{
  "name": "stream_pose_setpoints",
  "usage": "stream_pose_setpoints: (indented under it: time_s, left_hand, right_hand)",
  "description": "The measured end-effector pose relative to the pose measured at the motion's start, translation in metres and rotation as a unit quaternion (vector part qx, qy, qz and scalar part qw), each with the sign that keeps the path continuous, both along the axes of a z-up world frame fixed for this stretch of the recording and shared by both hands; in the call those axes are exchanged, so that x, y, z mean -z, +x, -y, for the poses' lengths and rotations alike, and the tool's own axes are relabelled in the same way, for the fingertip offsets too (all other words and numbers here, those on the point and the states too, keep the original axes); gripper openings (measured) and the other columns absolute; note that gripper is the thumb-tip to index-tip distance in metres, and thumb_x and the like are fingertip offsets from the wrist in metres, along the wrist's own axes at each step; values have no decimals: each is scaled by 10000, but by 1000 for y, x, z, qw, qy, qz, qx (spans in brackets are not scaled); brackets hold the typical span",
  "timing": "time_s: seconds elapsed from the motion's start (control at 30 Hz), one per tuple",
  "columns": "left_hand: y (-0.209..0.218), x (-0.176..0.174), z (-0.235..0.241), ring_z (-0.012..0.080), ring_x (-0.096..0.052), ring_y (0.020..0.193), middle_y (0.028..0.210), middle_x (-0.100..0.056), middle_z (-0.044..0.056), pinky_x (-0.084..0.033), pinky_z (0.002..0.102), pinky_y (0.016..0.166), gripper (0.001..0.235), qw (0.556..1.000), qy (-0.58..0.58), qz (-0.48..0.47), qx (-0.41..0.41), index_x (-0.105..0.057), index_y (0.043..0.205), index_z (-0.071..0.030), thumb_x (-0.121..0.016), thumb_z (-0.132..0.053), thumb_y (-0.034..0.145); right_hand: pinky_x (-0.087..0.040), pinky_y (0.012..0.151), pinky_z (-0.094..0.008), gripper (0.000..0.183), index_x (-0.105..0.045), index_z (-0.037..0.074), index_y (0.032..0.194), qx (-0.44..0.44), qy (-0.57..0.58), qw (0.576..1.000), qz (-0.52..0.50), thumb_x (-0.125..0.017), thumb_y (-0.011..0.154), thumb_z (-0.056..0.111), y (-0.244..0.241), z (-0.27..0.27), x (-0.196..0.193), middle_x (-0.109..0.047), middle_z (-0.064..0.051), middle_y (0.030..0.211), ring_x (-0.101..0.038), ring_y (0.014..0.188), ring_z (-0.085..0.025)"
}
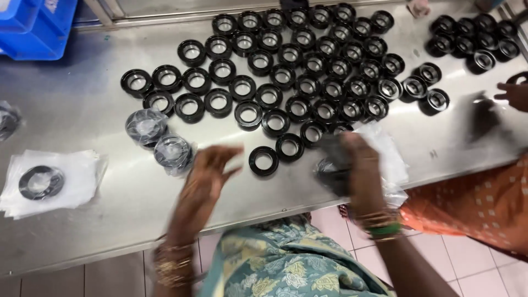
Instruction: Clean small black metal rings with a cloth and place them into plastic bags for packaging.
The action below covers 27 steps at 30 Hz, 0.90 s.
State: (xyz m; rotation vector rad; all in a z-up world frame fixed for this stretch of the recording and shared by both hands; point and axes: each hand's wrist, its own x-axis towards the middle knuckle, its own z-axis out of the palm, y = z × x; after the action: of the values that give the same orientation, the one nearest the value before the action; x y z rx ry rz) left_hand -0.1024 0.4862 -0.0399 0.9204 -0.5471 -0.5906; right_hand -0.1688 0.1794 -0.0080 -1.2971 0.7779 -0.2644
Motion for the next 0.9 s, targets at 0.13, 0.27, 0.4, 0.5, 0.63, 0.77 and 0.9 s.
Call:
stream_pose_setpoints:
  time_s: [0.13,0.27,0.4,0.5,0.63,0.77,0.9]
  left_hand:
    - [1,-35,92,265,-272,1575,1672,-278,142,-265,500,1300,658,950,-32,69,-302,-242,1585,-77,-439,-460,1088]
    - [-50,-16,156,289,-493,1396,1792,-168,110,-567,464,1009,774,957,88,56,-271,20,1620,-106,-393,-458,1067]
    - [-72,-57,173,180,-69,1638,1753,17,39,-163,421,1370,827,882,24,318,-348,128,1701,-228,-413,-464,1122]
    - [-73,-54,191,178,-136,1598,1745,0,67,-226,418,1325,838,877,25,324,-354,122,1690,-215,-419,-480,1108]
    - [-77,-38,210,169,-288,1508,1726,-40,129,-365,407,1225,865,870,29,328,-367,107,1665,-185,-433,-517,1077]
    - [-94,-10,226,155,-439,1419,1708,-81,189,-504,391,1124,894,867,34,322,-379,92,1641,-156,-446,-554,1047]
    - [-85,23,183,283,-548,1284,1646,-273,228,-547,448,985,973,843,116,114,-513,-15,1669,-86,-387,-681,996]
  right_hand:
    - [-524,816,-368,510,-481,82,1396,-285,-165,922,204,-399,1068,464,14,-92,8,-572,-179,1276,-563,1003,-259]
    - [-236,1335,-485,573,-330,131,1582,-345,-313,824,324,-172,1134,452,46,-80,-48,-277,-163,1674,-220,1589,-303]
    - [-195,1412,-480,566,-313,129,1630,-384,-248,820,344,-196,1176,445,14,-65,-55,-256,-137,1716,-193,1638,-278]
    - [-219,1398,-470,537,-321,104,1603,-485,-147,789,347,-246,1199,449,-19,-62,-64,-252,-147,1728,-230,1645,-297]
    - [-221,1393,-500,553,-332,89,1594,-530,-83,770,345,-288,1183,456,-12,-35,-85,-259,-166,1725,-242,1641,-320]
    - [-299,1350,-499,570,-279,126,1615,-523,-62,752,395,-315,1158,465,5,-15,-100,-202,-123,1738,-253,1612,-299]
    - [-318,1349,-515,511,-321,121,1607,-565,-28,727,388,-331,1185,409,-21,-2,-75,-226,-137,1733,-251,1621,-294]
